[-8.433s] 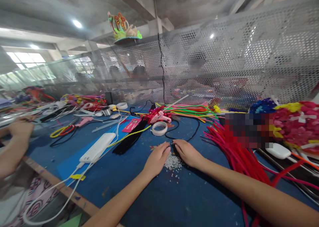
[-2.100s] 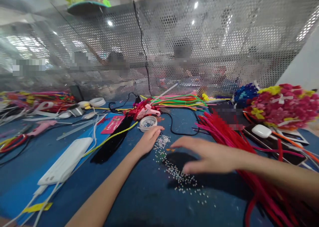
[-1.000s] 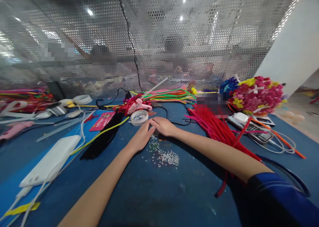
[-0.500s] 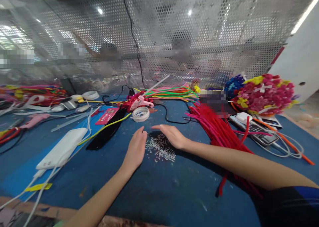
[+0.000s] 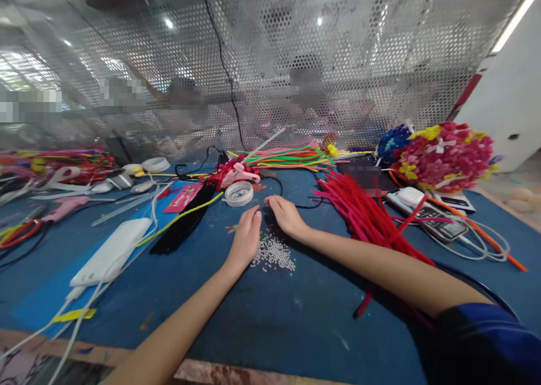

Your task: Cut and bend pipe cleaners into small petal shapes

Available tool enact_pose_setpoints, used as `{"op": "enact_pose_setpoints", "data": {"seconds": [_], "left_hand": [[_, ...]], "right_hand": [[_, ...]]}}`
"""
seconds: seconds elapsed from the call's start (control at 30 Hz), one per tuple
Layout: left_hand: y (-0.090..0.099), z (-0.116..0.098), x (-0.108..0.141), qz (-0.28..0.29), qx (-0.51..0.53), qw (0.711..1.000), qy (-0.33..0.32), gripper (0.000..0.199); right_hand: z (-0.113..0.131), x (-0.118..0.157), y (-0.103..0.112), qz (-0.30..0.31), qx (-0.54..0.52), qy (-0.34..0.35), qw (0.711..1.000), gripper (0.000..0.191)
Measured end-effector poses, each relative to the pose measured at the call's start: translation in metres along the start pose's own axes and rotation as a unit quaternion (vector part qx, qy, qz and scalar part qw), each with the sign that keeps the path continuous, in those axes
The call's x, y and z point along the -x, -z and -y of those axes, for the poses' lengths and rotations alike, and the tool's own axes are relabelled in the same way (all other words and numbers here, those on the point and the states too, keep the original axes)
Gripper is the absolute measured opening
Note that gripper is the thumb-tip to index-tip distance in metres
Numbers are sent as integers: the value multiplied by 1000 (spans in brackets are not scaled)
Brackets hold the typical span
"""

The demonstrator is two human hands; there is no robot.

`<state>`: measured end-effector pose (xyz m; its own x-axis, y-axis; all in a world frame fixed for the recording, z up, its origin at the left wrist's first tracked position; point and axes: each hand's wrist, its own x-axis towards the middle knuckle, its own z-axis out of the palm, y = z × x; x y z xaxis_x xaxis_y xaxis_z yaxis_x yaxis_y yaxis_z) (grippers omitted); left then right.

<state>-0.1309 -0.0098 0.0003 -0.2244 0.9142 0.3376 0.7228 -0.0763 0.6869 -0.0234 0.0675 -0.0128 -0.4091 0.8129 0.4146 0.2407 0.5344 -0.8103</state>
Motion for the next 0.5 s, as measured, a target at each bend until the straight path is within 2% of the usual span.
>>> {"op": "enact_pose_setpoints", "data": {"seconds": [0.13,0.3,0.4,0.5], "left_hand": [[-6,20,-46,26,-5,1000,-17,46],[-30,30,-96,21,-20,999,-34,49],[-39,32,-110,25,-23,998,-46,52],[-38,34,-113,45,-20,997,-64,52]], "right_hand": [[-19,-39,-1,15,98,22,995,29],[-34,-69,-11,54,227,57,971,33],[-37,-79,-13,114,287,108,945,35],[-34,-80,-12,162,330,152,917,36]]}}
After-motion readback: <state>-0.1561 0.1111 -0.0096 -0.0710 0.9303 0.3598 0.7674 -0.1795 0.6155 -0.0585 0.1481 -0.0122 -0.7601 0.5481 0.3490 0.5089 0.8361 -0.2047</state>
